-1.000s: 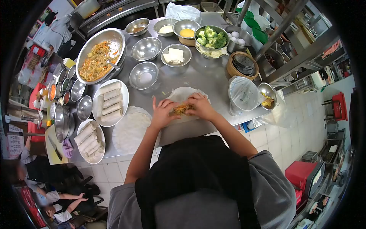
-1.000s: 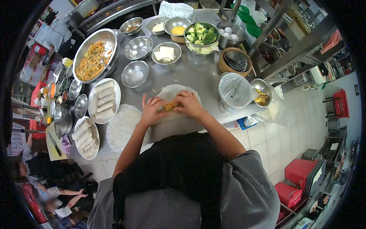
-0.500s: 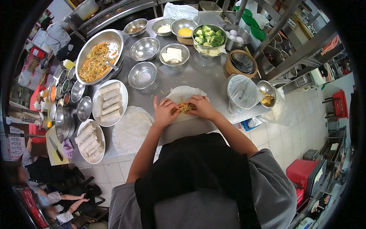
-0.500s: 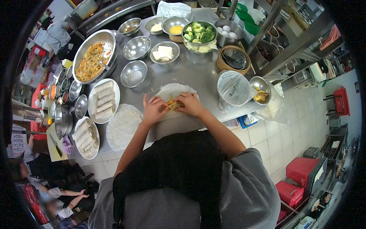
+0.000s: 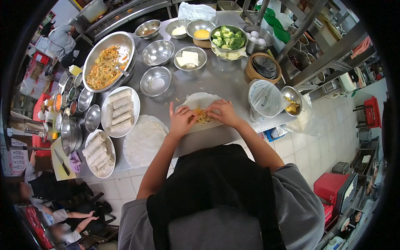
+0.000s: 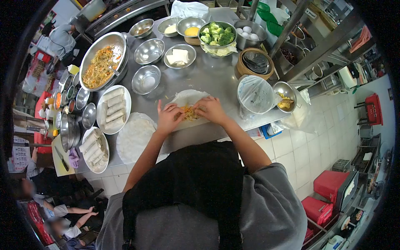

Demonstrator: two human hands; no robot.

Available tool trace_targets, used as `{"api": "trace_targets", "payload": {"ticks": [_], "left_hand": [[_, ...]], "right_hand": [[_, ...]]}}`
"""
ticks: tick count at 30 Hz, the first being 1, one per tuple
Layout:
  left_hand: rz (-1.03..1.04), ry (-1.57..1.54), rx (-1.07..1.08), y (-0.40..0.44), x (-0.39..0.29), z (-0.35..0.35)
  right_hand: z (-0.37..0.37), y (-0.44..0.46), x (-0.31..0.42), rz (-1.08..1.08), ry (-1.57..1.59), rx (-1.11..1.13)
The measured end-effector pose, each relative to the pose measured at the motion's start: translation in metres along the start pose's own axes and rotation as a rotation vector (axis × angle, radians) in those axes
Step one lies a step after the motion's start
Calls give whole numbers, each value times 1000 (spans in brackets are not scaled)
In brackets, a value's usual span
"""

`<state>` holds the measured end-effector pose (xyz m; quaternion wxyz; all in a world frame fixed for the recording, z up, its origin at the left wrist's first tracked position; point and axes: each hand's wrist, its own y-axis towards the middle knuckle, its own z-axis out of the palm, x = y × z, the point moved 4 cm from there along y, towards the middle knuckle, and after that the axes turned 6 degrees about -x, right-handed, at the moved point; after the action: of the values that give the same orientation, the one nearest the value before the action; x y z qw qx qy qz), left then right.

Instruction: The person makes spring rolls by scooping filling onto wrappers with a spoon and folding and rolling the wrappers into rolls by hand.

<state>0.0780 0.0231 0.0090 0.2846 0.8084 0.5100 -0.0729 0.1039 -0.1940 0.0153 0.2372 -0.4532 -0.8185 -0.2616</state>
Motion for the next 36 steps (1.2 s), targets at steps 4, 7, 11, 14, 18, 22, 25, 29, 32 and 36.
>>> {"api": "trace_targets", "payload": {"ticks": [4,7,11,14,18,22,25,29,32,36], "left_hand": [[22,-33,98,10,-20,-15],[44,-8,207,16,-18,-4],[25,2,263,21,-8,6],[10,-2,329,24,-8,4],[16,-41,289,23,-3,7],[41,-43,227,19,-7,-1],[43,-33,195,14,-6,-3],[25,-14,201,8,-5,-5],[15,-56,156,5,-8,-11],[-55,-149,218,-3,5,-2]], "right_hand": [[-6,-6,11,-32,-115,36],[7,-6,10,-32,-172,50],[11,-6,7,5,-145,62],[11,-5,6,33,-131,76],[13,-6,5,55,-66,59],[15,-4,12,-15,6,31],[24,-2,15,-27,-6,70],[32,1,11,-45,13,83],[26,2,12,-53,66,62],[24,3,21,-70,91,50]]}}
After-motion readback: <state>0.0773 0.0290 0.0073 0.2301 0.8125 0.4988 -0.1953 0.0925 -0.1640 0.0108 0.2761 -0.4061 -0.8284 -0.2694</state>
